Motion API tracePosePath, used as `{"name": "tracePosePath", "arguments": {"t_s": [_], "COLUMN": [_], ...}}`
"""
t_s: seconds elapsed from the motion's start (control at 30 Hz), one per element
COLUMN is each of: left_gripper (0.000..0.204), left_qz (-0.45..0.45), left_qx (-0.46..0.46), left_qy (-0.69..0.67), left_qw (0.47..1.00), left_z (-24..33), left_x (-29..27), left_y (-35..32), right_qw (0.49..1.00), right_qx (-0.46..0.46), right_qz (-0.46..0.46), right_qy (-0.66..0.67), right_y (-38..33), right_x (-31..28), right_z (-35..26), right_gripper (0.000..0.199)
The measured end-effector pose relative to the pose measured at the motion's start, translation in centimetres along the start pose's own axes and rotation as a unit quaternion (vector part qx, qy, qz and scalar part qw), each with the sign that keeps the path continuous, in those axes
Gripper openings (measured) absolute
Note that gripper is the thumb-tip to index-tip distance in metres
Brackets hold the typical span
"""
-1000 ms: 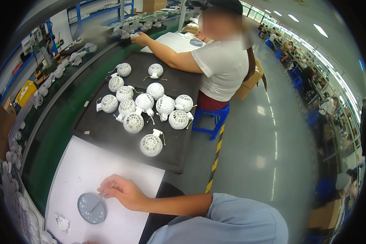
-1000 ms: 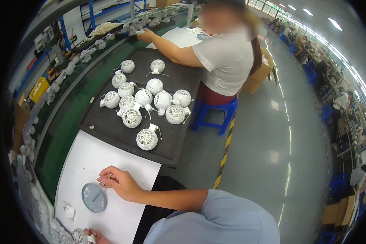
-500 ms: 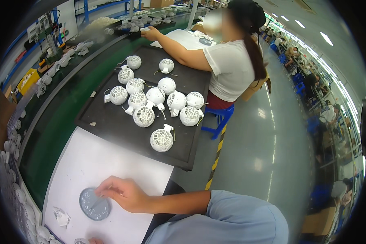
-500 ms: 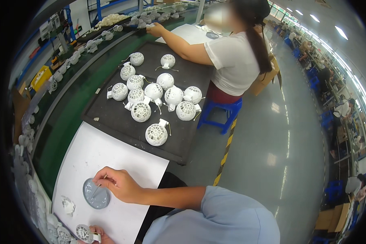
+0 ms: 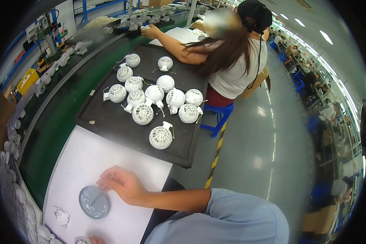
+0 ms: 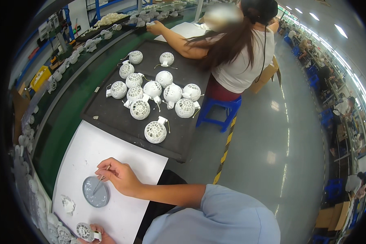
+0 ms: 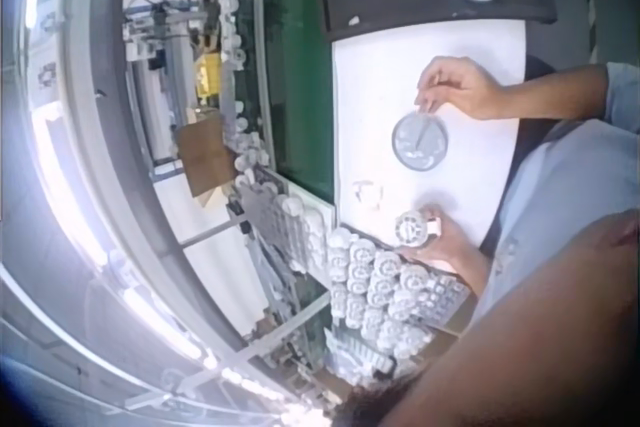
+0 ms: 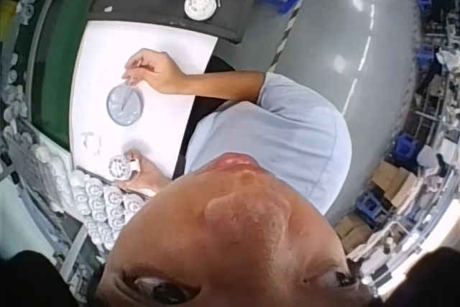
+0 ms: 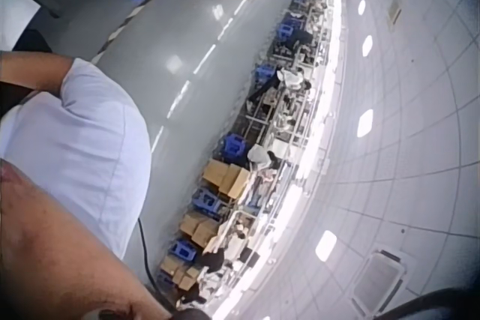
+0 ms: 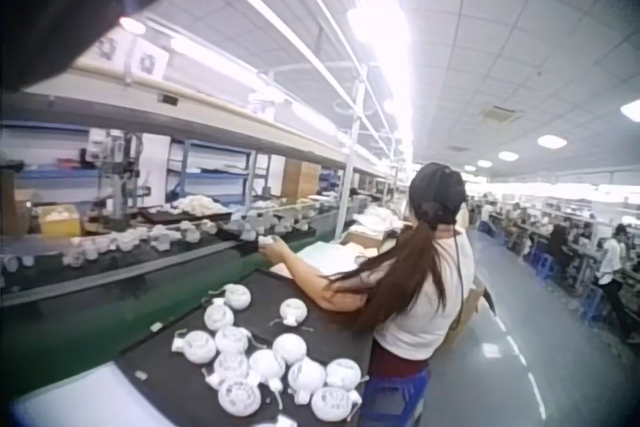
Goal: Cleaning or applying a substance to the center of white plastic electronic housings at a manual assembly station.
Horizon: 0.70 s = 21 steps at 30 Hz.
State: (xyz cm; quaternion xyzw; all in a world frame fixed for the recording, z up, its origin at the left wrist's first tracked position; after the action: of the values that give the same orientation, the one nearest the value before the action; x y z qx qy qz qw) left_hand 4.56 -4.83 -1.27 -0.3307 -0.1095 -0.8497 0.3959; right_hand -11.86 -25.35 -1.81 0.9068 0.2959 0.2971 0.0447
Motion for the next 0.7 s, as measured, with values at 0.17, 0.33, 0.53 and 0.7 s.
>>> {"name": "tracePosePath", "arguments": {"t_s": [0.17,0.33,0.53,0.7], "left_gripper": [0.042,0.044,0.044,0.044], "left_qz": [0.04,0.037,0.025,0.039], "left_qx": [0.016,0.001,0.007,0.0], "left_qy": [-0.012,0.025,0.01,-0.008], "left_qw": [0.999,0.999,1.0,0.999], "left_z": [0.0,0.1,0.1,-0.1], "left_x": [-0.5,1.1,0.5,-0.1], "left_y": [-0.2,-0.5,-0.4,-0.2], "right_qw": [1.0,1.0,1.0,0.999], "right_qx": [0.022,0.024,0.012,0.033], "right_qz": [-0.008,-0.003,-0.008,-0.015], "right_qy": [-0.005,0.002,0.001,0.016], "right_y": [0.3,0.2,0.1,0.0], "right_x": [0.1,-0.1,0.0,0.3], "right_z": [0.3,0.2,0.4,0.5], "right_gripper": [0.015,0.014,0.014,0.013]}}
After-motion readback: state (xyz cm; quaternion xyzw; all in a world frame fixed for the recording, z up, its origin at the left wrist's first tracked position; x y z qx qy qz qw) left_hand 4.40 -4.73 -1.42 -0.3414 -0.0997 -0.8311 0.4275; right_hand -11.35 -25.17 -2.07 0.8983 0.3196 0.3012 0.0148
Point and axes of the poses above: each hand's wrist, its own y-axis towards the middle knuckle, its own x-axis out of the palm, z = x × y, the point moved 7 cm from there along y, towards the middle knuckle, and after that the axes turned 7 degrees about -z, right-handed, at the moved point
